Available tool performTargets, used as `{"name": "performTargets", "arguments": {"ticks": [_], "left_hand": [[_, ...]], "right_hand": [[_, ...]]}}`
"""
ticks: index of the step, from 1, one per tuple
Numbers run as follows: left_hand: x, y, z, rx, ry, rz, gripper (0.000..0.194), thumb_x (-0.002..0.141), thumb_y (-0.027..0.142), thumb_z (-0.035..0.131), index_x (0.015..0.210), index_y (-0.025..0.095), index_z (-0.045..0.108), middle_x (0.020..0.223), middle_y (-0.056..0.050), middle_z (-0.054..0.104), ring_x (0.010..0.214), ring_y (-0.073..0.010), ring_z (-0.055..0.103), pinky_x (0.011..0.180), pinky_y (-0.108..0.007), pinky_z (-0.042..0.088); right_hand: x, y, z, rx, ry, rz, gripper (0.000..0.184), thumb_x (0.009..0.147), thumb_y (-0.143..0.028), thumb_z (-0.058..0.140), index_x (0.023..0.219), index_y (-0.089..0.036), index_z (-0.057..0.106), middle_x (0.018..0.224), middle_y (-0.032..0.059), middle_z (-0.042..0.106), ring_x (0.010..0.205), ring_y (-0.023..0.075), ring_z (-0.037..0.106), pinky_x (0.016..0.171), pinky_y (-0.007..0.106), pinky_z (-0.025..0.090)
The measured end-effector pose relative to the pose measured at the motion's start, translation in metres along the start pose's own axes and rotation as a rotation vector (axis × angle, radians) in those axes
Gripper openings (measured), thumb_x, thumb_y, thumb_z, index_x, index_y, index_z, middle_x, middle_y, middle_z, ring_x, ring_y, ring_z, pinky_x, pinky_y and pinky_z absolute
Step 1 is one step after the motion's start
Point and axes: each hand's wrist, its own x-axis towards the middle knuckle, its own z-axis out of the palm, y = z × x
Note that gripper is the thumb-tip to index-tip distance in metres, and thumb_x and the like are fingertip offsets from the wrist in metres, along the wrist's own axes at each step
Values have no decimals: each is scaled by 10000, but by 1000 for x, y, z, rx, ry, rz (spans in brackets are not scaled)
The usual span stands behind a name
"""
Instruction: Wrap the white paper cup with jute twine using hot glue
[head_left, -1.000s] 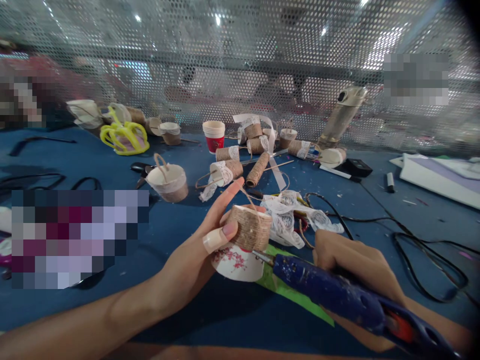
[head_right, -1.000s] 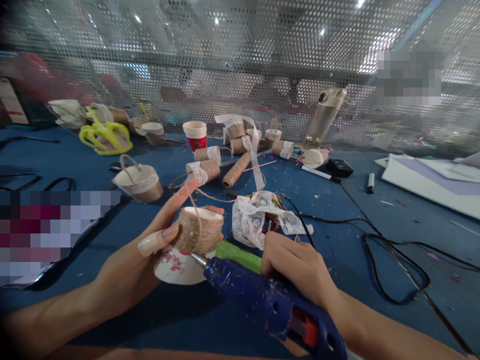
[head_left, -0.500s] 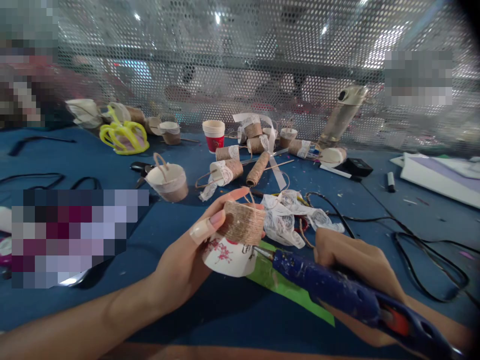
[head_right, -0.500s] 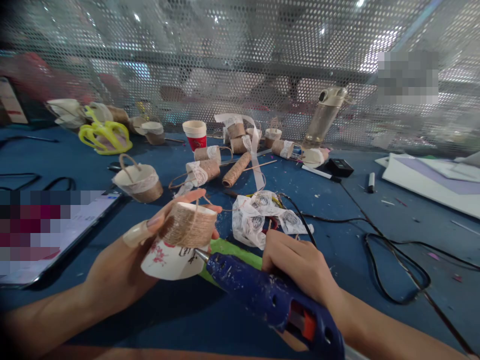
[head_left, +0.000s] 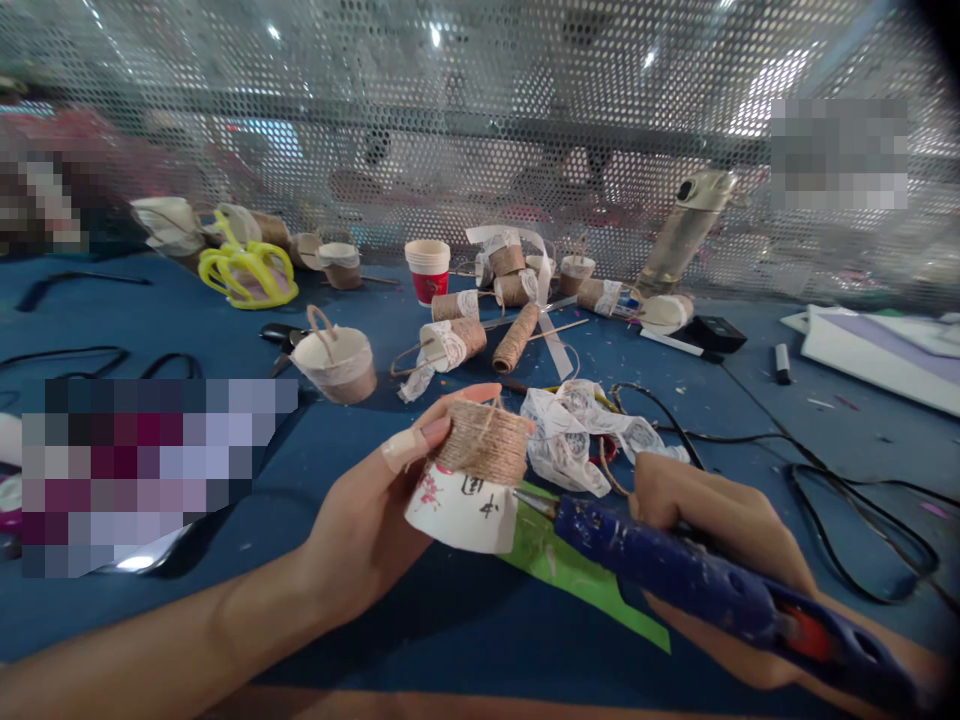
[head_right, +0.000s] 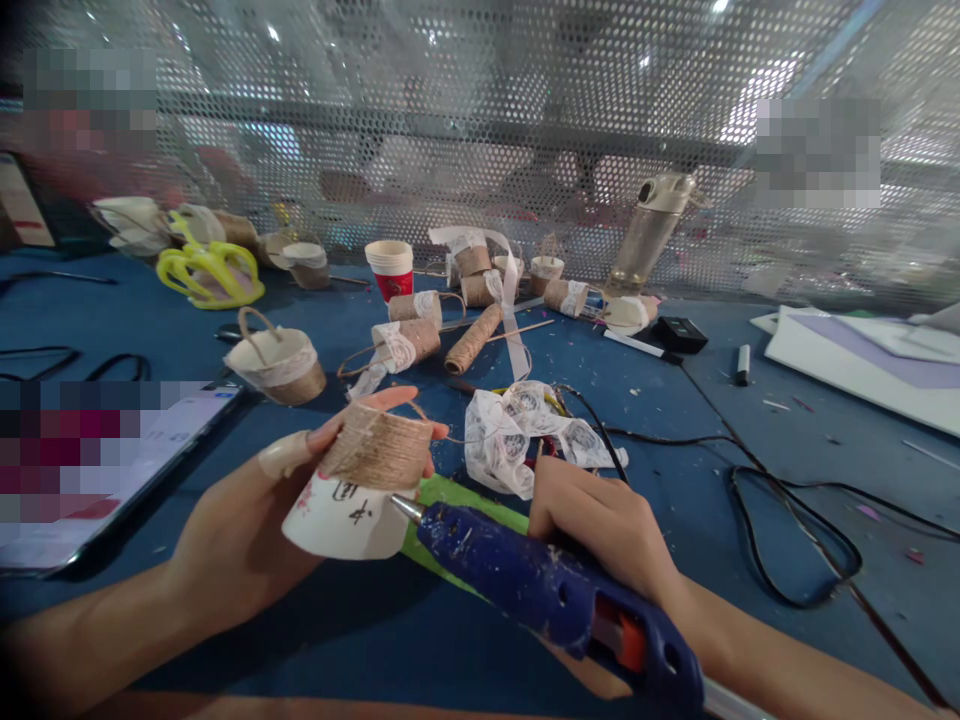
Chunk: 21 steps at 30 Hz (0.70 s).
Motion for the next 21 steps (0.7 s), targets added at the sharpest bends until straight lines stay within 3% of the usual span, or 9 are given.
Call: {"name": "performTargets", "arguments": {"ticks": [10,17,21], "left_hand": [[0,0,-1,-34,-29,-19,492,828,360,660,1274,153,667,1181,-137,771,1007,-304,726,870,-389,530],[-1,0,3,32,-24,-6,502,776,404,734,1222,177,700,1162,-123,769,1018,-300,689,855,-374,511],[0,0,1,21,-44,-2,492,800,395,718,1245,187,689,1195,-115,755,1044,-298,678,881,-377,498]], "right_hand": [[0,3,1,2,-25,-17,209,767,-137,582,770,-250,407,694,-38,424,584,130,395,534,261,297],[1,0,13,22,133,4,258,822,-108,554,698,-244,372,652,-47,362,544,131,330,503,262,236],[1,-1,15,18,134,8,280,847,-93,549,700,-239,361,653,-50,360,546,123,335,501,261,224]]}}
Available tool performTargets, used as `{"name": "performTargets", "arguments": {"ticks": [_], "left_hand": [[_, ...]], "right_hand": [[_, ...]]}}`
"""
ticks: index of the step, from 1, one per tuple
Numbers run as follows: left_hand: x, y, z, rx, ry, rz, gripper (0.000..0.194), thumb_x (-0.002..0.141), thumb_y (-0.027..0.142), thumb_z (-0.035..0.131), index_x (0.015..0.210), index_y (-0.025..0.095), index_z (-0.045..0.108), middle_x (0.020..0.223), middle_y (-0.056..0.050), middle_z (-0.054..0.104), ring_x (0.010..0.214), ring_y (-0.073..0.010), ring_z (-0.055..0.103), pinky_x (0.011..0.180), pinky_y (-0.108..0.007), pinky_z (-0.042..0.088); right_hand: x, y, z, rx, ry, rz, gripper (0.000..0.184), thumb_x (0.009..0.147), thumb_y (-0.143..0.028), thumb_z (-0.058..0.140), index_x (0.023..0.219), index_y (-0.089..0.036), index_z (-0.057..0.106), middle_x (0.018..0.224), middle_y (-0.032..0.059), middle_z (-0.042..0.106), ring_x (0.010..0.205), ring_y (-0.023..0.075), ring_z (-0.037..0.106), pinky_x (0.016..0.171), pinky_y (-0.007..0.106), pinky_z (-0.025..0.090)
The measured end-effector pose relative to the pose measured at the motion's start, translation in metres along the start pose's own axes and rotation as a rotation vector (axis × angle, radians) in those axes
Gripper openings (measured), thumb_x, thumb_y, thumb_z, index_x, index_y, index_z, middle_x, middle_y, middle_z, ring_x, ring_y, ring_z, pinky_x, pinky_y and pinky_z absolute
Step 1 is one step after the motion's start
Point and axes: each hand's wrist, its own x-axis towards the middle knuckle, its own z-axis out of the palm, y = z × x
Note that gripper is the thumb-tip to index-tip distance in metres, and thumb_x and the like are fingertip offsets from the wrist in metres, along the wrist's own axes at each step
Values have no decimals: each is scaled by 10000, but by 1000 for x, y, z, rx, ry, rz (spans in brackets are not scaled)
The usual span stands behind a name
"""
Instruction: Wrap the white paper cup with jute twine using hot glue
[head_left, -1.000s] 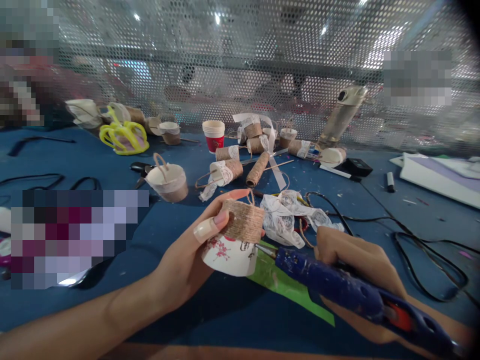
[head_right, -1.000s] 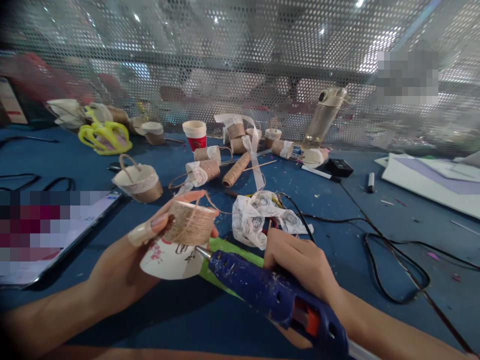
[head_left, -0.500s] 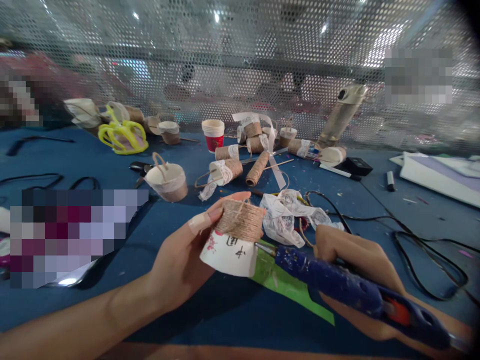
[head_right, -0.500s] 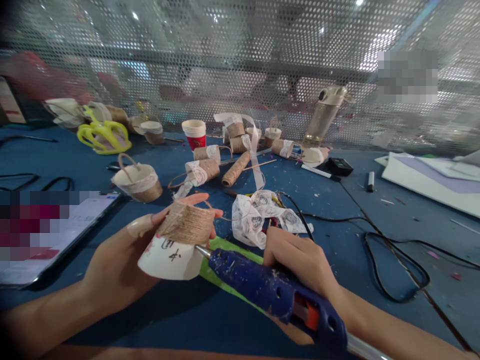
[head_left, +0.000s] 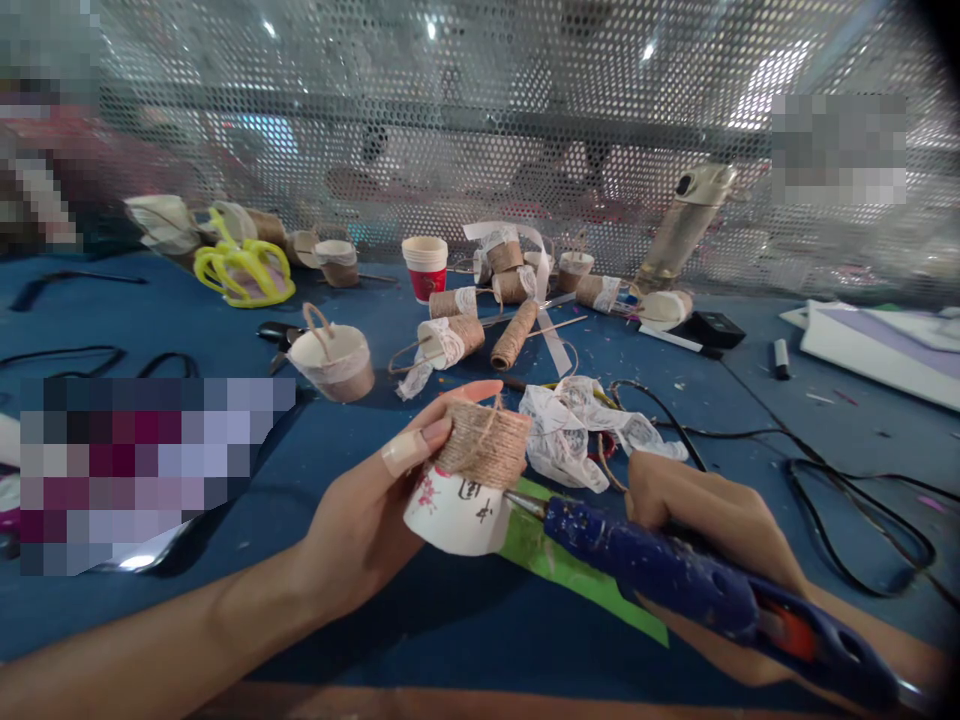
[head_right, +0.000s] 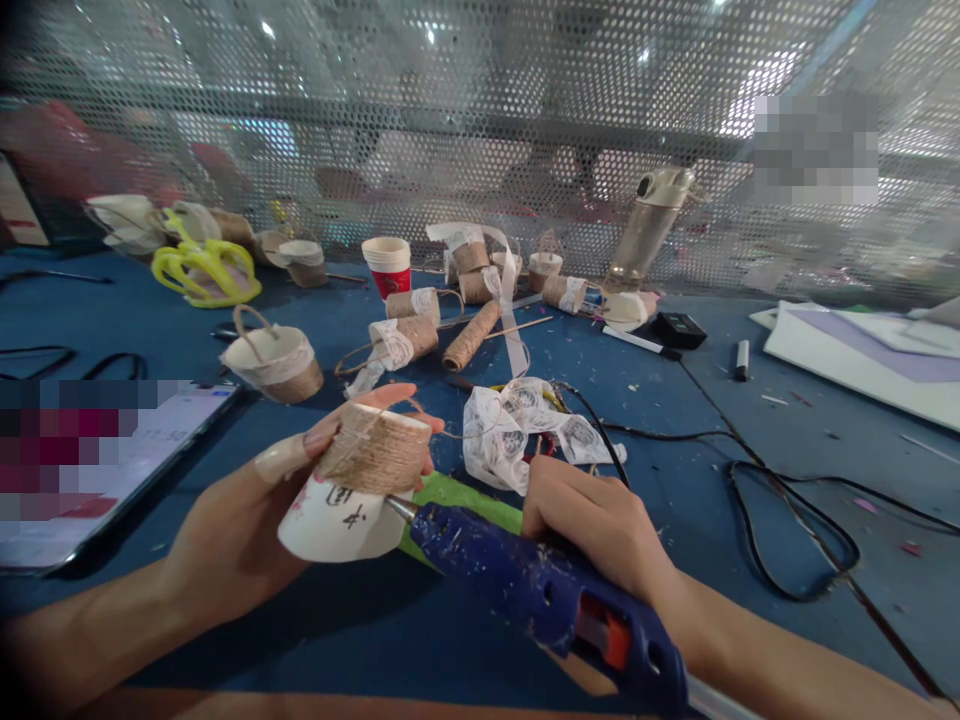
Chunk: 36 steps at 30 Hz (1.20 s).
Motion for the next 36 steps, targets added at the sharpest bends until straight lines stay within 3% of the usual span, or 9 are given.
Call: {"name": "performTargets", "arguments": {"ticks": [5,14,23,36], "left_hand": [[1,-2,-4,11,-36,-4,461,839,382,681,1263,203,686,1195,-107,760,1051,-285,683,864,-360,500],[-1,0,-2,-24,42,15,453,828,368,654,1236,176,696,1152,-115,777,993,-283,702,836,-368,522],[0,0,0,40,31,44,495,751,400,753,1200,192,719,1134,-108,777,1018,-291,692,849,-353,515],[2,1,-7,-97,-20,-18,513,848,346,603,1317,141,648,1181,-129,776,1042,-271,714,852,-345,531]], "right_hand": [[-1,-1,0,4,18,-8,278,835,-77,555,699,-235,370,653,-53,357,547,120,325,510,268,211],[-1,-1,0,7,18,24,263,842,-81,530,697,-235,372,664,-51,357,561,123,324,517,266,222],[-1,-1,-2,-33,-21,-8,282,843,-74,543,708,-240,359,664,-48,353,548,123,336,502,274,231],[0,1,-12,-44,-134,0,233,760,-120,572,758,-253,380,686,-45,392,582,132,362,538,256,272]]}}
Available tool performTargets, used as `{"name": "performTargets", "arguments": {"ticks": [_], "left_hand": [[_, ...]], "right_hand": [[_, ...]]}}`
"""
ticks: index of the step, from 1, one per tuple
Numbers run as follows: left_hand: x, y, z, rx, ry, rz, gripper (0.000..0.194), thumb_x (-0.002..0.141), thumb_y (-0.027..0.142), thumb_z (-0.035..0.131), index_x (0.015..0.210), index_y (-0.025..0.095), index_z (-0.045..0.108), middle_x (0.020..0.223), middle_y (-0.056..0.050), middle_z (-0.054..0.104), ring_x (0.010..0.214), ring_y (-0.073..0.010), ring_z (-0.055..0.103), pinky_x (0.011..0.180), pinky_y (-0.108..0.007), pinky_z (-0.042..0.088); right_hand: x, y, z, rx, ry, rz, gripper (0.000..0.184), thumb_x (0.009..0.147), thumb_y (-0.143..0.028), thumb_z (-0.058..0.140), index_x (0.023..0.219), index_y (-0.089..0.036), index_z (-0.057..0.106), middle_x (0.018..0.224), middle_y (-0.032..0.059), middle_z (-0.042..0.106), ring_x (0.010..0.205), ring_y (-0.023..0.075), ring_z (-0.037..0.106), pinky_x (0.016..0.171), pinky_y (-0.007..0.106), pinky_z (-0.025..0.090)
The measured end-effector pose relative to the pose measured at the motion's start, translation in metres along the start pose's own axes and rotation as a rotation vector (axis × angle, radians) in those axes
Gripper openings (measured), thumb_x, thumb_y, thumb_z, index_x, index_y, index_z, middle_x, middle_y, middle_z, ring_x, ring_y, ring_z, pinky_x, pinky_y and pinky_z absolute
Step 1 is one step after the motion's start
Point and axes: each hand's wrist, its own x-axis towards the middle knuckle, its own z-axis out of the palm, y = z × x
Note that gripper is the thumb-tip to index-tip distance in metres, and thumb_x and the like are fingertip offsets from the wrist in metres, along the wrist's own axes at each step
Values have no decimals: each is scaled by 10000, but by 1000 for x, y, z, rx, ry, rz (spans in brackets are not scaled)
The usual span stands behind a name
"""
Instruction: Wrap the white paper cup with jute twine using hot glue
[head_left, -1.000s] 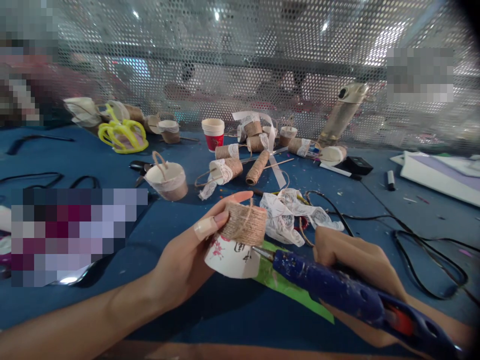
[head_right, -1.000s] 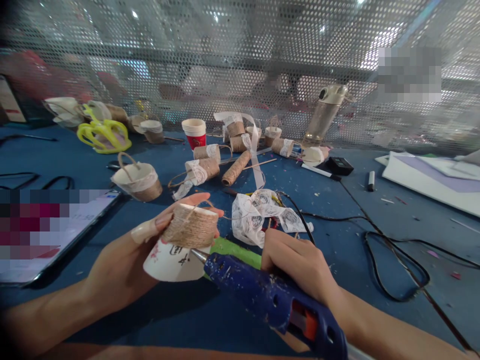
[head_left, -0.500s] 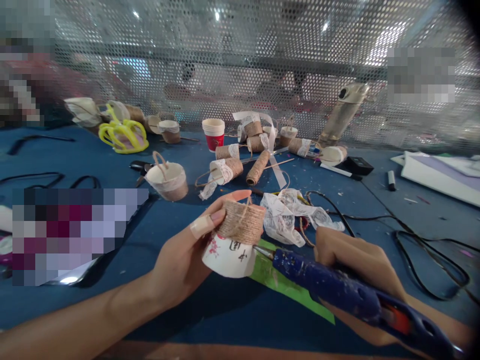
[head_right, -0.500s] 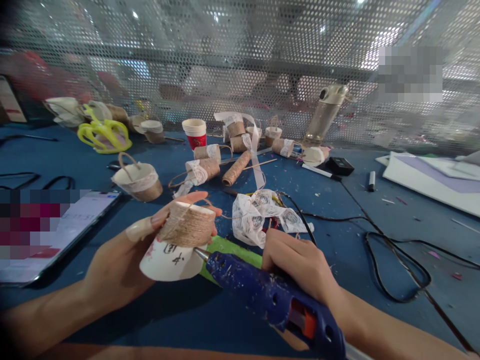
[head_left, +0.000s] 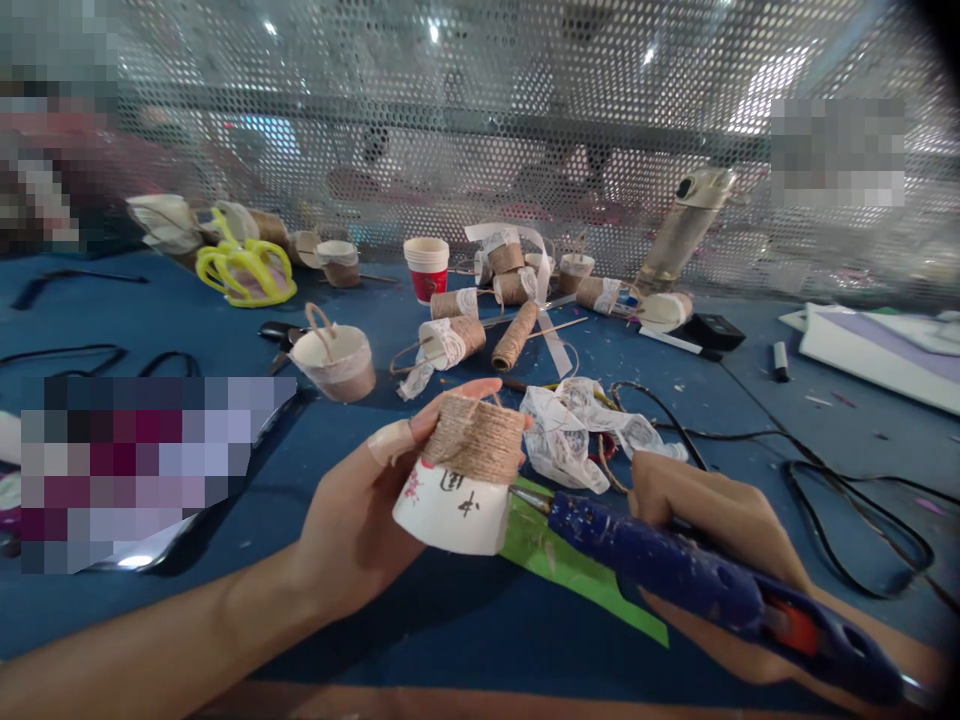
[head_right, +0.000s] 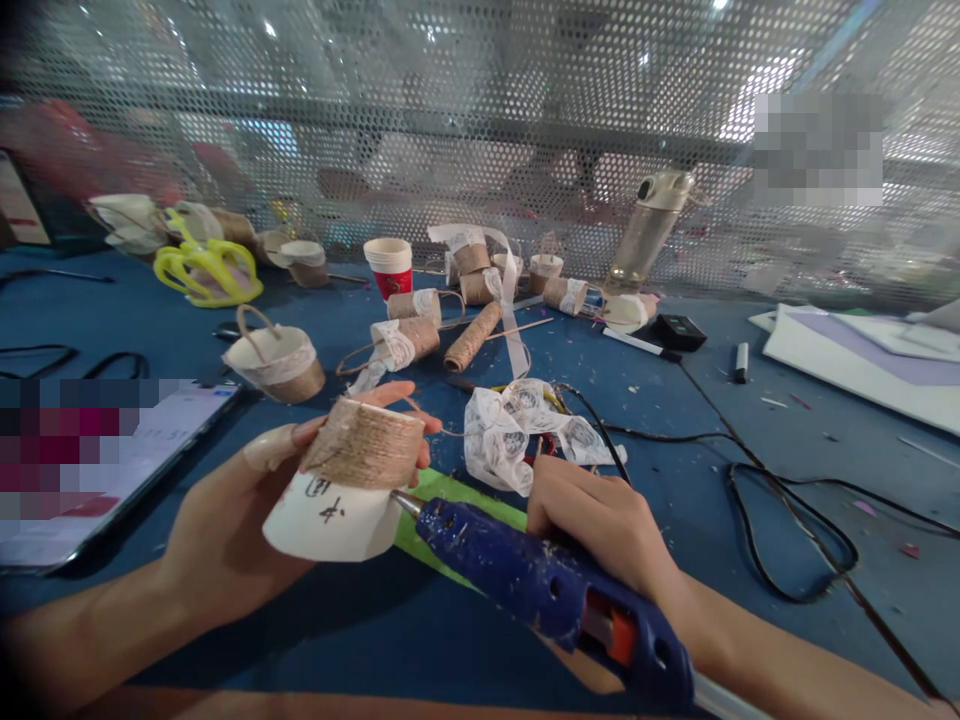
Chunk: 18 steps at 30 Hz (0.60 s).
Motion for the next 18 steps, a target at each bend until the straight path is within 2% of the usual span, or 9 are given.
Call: {"name": "performTargets", "arguments": {"ticks": [7,13,18], "left_hand": [[-1,-1,-1,15,-29,-1,521,844,353,618,1321,145,653,1223,-114,761,1238,-318,625,974,-365,485],[-1,0,0,30,-14,-19,495,839,371,621,1288,172,681,1212,-101,765,1272,-337,597,1041,-412,442],[0,1,-3,7,-37,-34,533,848,395,604,1333,178,648,1191,-108,773,1276,-337,598,1088,-448,406]], "right_hand": [[0,-6,11,51,121,78,280,771,-73,555,695,-238,342,657,-53,346,564,131,319,532,261,224],[-1,-6,11,42,141,64,284,791,-45,527,692,-236,341,647,-52,345,562,132,312,531,264,223],[-1,-4,10,36,114,58,278,781,-97,564,698,-240,341,652,-55,343,553,129,308,525,269,214]]}}
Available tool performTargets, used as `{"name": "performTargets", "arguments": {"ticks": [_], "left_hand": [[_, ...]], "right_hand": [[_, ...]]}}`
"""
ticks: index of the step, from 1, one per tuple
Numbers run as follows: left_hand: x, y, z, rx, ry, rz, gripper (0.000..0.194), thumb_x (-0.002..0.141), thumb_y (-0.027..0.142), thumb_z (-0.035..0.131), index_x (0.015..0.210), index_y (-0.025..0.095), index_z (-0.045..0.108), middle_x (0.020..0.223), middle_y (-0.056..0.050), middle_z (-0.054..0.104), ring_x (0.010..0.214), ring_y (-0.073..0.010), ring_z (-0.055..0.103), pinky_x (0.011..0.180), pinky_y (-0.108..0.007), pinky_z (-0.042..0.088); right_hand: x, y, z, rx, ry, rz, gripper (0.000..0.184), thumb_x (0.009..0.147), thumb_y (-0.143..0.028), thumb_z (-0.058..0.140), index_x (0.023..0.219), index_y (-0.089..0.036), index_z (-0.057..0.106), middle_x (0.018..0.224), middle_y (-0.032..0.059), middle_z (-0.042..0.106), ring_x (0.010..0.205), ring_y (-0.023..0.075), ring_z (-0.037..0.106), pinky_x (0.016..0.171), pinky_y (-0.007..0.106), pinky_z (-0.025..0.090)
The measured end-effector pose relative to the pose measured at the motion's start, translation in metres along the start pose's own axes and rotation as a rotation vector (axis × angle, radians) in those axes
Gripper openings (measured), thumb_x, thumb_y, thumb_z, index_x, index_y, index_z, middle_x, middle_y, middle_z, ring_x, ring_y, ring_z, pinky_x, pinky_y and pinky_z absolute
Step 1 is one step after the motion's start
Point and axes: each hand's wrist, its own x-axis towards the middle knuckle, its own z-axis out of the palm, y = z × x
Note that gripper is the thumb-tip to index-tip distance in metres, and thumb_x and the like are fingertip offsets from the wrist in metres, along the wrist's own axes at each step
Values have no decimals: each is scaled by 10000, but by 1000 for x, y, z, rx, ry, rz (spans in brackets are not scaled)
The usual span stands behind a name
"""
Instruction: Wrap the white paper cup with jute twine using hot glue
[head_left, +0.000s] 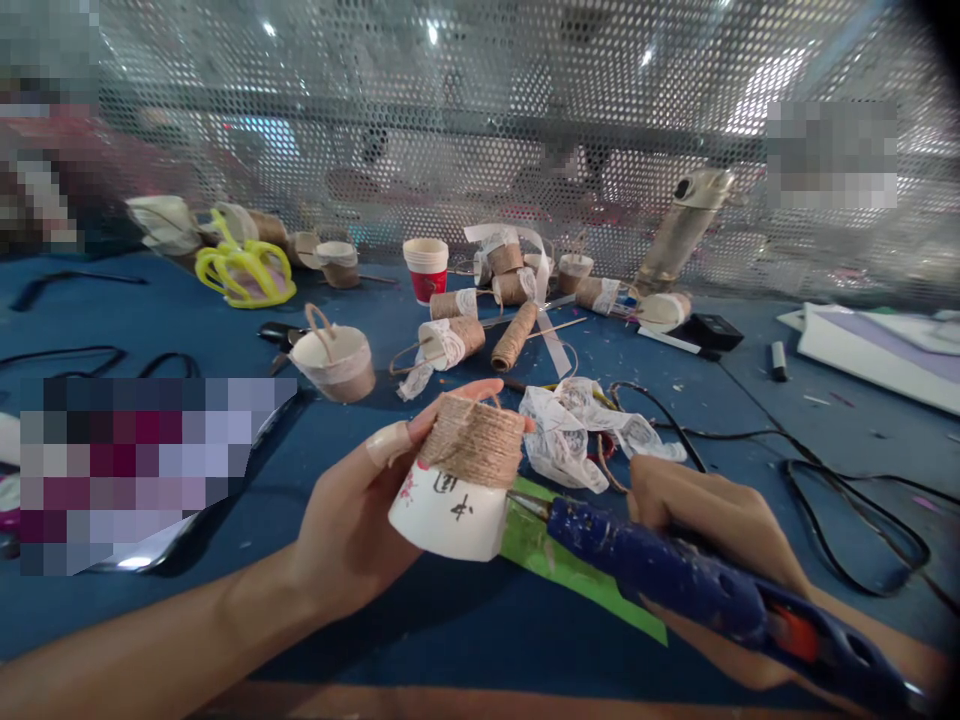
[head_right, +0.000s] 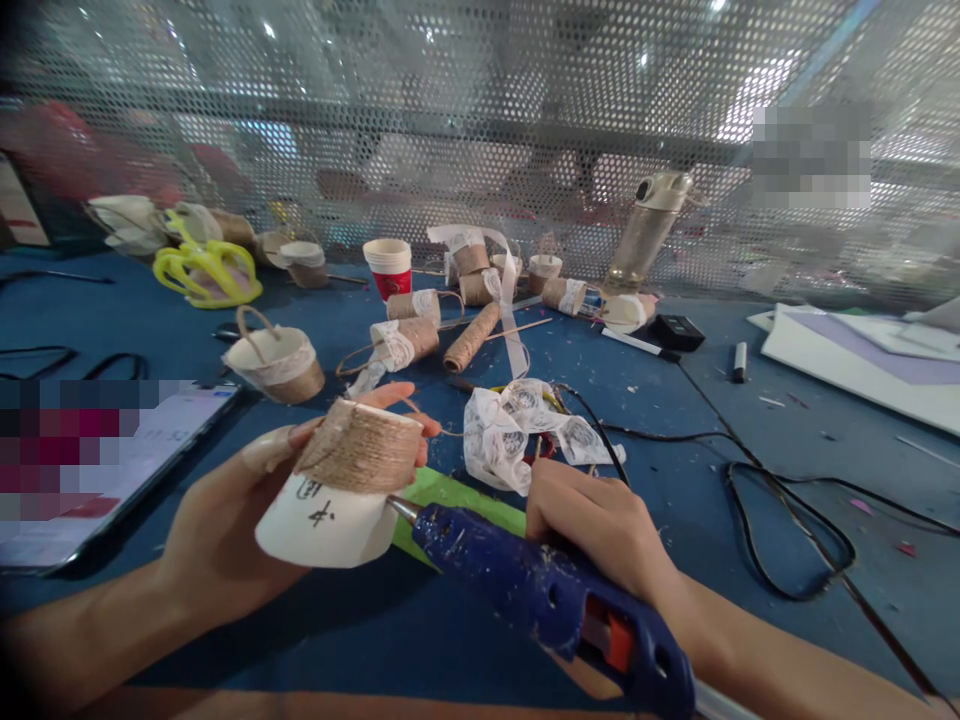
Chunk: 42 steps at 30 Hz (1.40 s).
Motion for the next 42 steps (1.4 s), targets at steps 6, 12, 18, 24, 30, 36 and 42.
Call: {"name": "performTargets", "arguments": {"ticks": [6,12,18,24,30,36,42], "left_hand": [[0,-1,2,18,-14,27,439,842,379,635,1229,187,715,1161,-96,786,1139,-279,682,956,-352,499],[-2,-2,6,50,-30,69,423,789,364,698,1165,175,744,1154,-107,788,1017,-250,724,837,-306,533],[0,-1,5,33,24,47,440,800,369,673,1201,200,732,1075,-86,804,1101,-291,690,893,-348,524],[0,-4,7,96,56,82,422,788,357,722,1178,196,742,1113,-93,795,993,-255,714,819,-301,543],[2,-6,4,164,29,140,320,854,311,681,1157,226,739,1122,-56,788,984,-218,710,808,-270,543],[2,-5,6,298,77,181,347,853,322,716,1192,254,684,1164,-47,763,989,-228,699,774,-276,541],[2,-7,2,428,145,237,391,813,348,774,1179,279,656,1226,-38,716,1145,-275,639,869,-315,517]], "right_hand": [[0,-2,1,4,21,-13,300,820,-71,528,694,-235,311,643,-54,315,541,123,305,520,271,202],[1,-1,3,-6,34,-39,301,831,-65,513,682,-235,316,632,-53,321,537,126,297,515,284,197],[-1,3,2,2,20,-26,285,826,-102,534,699,-237,318,651,-53,327,543,120,309,514,271,208],[0,2,4,-8,24,-43,296,844,-66,524,690,-235,335,639,-60,347,539,118,318,516,266,211],[2,2,4,-25,12,-71,301,871,-62,519,699,-239,346,656,-55,344,549,122,312,519,267,208],[3,4,5,-39,5,-97,303,859,-23,490,713,-241,340,657,-54,319,560,127,301,524,268,202],[2,8,4,-35,-39,-117,269,770,-27,532,740,-250,385,672,-49,353,562,134,318,531,281,194]]}}
